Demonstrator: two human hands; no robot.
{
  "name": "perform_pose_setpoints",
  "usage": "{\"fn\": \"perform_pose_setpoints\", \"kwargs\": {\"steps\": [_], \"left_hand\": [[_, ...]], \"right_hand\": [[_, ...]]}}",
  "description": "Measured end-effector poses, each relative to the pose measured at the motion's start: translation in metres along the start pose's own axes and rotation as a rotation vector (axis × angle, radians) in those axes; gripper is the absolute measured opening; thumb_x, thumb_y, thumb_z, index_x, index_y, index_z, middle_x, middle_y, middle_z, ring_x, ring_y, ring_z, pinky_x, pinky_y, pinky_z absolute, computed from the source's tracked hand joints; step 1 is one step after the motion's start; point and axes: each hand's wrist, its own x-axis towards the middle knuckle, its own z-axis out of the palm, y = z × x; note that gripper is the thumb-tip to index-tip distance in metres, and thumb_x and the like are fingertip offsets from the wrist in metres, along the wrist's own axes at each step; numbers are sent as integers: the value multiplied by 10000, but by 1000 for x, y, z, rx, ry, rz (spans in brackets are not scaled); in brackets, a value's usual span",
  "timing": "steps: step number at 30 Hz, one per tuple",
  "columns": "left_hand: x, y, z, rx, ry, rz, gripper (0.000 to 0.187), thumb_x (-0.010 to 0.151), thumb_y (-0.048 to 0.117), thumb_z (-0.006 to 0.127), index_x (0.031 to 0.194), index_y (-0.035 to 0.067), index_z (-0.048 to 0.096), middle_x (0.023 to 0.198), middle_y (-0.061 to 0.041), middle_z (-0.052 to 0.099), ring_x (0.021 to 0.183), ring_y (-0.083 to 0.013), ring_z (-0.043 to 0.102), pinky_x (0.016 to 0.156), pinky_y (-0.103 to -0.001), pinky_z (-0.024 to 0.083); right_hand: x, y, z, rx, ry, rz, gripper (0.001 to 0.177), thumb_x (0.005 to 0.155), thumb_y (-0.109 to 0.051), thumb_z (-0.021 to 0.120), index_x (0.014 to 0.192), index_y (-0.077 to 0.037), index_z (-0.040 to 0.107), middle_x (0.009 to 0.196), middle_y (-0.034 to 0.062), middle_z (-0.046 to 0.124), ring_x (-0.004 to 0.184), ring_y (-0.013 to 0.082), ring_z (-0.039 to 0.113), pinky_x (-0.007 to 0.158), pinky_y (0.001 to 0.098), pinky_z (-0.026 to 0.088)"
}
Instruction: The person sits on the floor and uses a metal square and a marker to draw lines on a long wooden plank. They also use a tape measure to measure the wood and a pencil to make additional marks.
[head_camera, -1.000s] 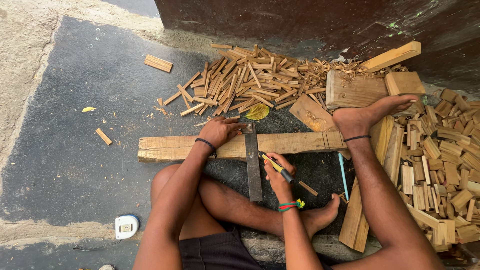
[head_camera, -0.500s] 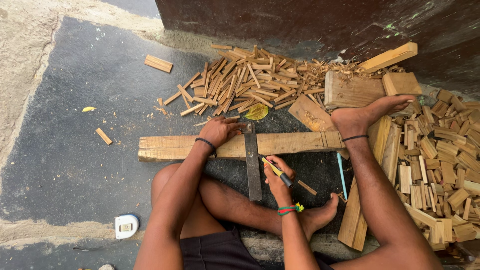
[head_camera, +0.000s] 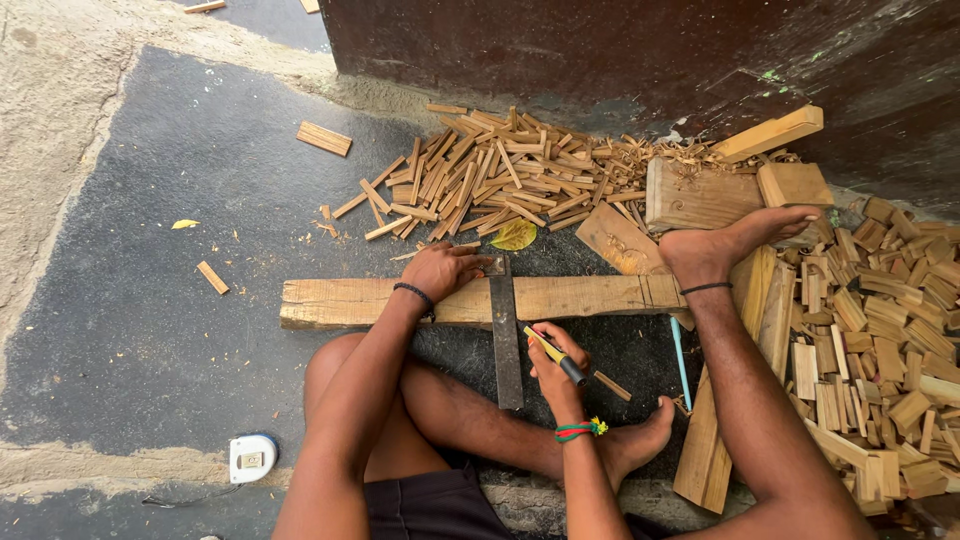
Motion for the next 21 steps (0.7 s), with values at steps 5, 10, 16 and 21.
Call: {"fn": "perform_pose_setpoints", "kwargs": {"steps": [5,10,16,21], "left_hand": [[-1,0,2,-4,-23,-21,353,999,428,582,1285,279,726,1267,-56,725,1070,-283,684,920,-376,545],[0,1,-1,-8,-9,-23,357,987,431,590,1273,272,730,1270,-62,725,1071,-287,682,912,-380,547],[-1,5,-9,-52,-31,-34,364,994,430,596,1301,275,716,1249,-87,727,1078,-301,688,924,-391,552],[-2,3,-21,-78,2,11,389,943,415,662,1280,230,715,1232,-105,725,1087,-322,684,916,-423,553]], "right_hand": [[-1,5,-2,-67,-10,3,242,896,-92,728,1127,-22,732,732,53,725,519,76,634,456,233,510],[-8,17,-8,-44,-2,-53,187,919,-122,720,1069,-15,750,816,68,773,543,111,683,463,257,551],[-7,26,-23,-32,159,-57,255,940,-189,712,1138,-29,722,875,84,771,646,117,724,534,265,594],[-1,23,-28,20,200,-69,276,956,-183,707,1170,-9,703,916,87,767,702,112,709,608,255,581]]}}
